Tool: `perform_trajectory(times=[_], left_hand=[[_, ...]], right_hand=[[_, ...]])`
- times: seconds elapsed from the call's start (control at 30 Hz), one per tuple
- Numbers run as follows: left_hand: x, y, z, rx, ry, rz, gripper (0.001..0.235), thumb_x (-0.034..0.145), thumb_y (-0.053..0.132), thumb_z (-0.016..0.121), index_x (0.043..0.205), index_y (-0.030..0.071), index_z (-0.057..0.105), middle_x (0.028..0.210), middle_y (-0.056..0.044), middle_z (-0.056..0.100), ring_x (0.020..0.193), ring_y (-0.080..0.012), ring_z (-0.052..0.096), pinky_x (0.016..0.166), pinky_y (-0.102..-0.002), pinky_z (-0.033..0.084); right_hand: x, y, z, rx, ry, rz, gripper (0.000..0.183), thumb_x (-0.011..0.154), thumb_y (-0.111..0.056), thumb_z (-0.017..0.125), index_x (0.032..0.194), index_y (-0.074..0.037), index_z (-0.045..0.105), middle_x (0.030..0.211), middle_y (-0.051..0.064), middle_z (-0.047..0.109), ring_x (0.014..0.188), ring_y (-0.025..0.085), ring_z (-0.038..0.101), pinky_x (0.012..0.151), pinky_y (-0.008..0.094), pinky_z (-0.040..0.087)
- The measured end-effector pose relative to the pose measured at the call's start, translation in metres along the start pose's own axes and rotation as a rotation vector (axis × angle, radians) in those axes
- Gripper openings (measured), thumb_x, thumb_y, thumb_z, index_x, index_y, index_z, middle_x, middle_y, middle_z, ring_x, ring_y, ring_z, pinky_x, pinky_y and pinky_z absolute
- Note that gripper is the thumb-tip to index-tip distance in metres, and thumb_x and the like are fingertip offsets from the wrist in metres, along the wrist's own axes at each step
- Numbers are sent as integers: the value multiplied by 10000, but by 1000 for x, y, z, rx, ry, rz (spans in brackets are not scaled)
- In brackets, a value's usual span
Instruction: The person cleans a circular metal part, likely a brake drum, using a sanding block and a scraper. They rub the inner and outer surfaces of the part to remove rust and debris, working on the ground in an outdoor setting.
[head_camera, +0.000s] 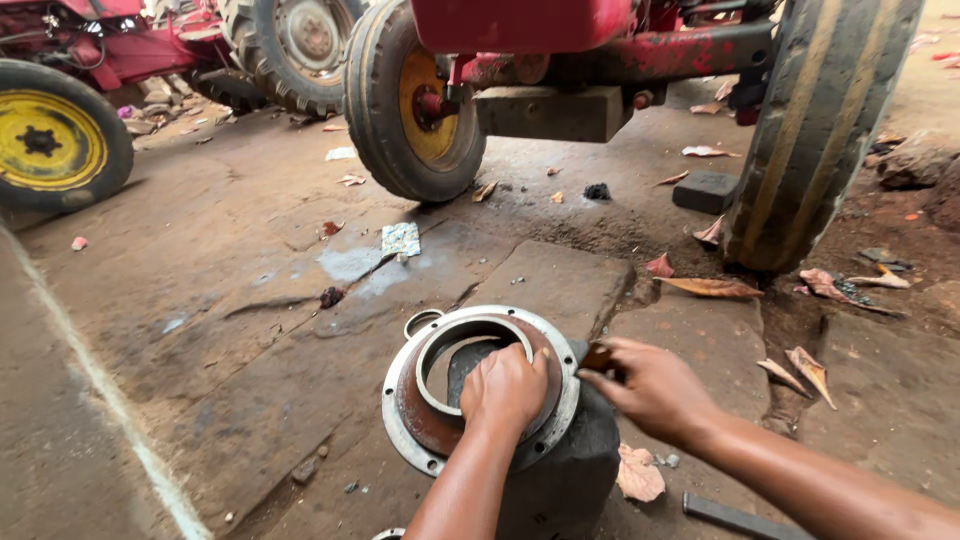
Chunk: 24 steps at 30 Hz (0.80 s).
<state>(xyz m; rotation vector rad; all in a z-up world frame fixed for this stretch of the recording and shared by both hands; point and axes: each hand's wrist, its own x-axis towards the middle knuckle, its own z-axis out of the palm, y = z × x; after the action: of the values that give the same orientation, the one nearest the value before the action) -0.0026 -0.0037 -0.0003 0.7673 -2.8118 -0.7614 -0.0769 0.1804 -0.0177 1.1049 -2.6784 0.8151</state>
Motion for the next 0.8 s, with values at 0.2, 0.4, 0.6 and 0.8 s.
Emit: perform_trajectory(times=[0.2,0.4,0.6,0.8], left_hand=[[0,2,-2,-4,-46,-32,521,944,544,524,1176,125,729,1274,-190,671,1226,-403,610,1041,-514,476],[-2,3,-6,-24,-55,-53,530,932,547,530,1215,140,715,1295,-199,652,1233,-415,600,1044,-516,472],[1,0,-3,-19,-42,-21,541,943,548,530,1204,114,721,1293,-206,663,1228,-419,609,1043,-510,477],[4,0,-9,-43,-77,-67,533,931,553,554,1198,124,724,1293,-200,666,1238,-407,608,1044,-504,479]], right_hand=[[-28,-56,10,85,61,-413,236,743,-151,687,967,-144,761,908,93,742,886,338,709,757,414,578],[-26,-61,-5,89,-35,195,175,895,-330,725,979,-180,762,929,80,763,872,291,744,771,408,590],[-38,-69,11,272,-203,-369,217,860,-252,738,1053,-155,759,1016,74,758,923,308,721,787,403,578],[-36,-66,15,266,154,-223,220,877,-284,715,1018,-120,756,1021,95,758,901,328,726,776,406,563]])
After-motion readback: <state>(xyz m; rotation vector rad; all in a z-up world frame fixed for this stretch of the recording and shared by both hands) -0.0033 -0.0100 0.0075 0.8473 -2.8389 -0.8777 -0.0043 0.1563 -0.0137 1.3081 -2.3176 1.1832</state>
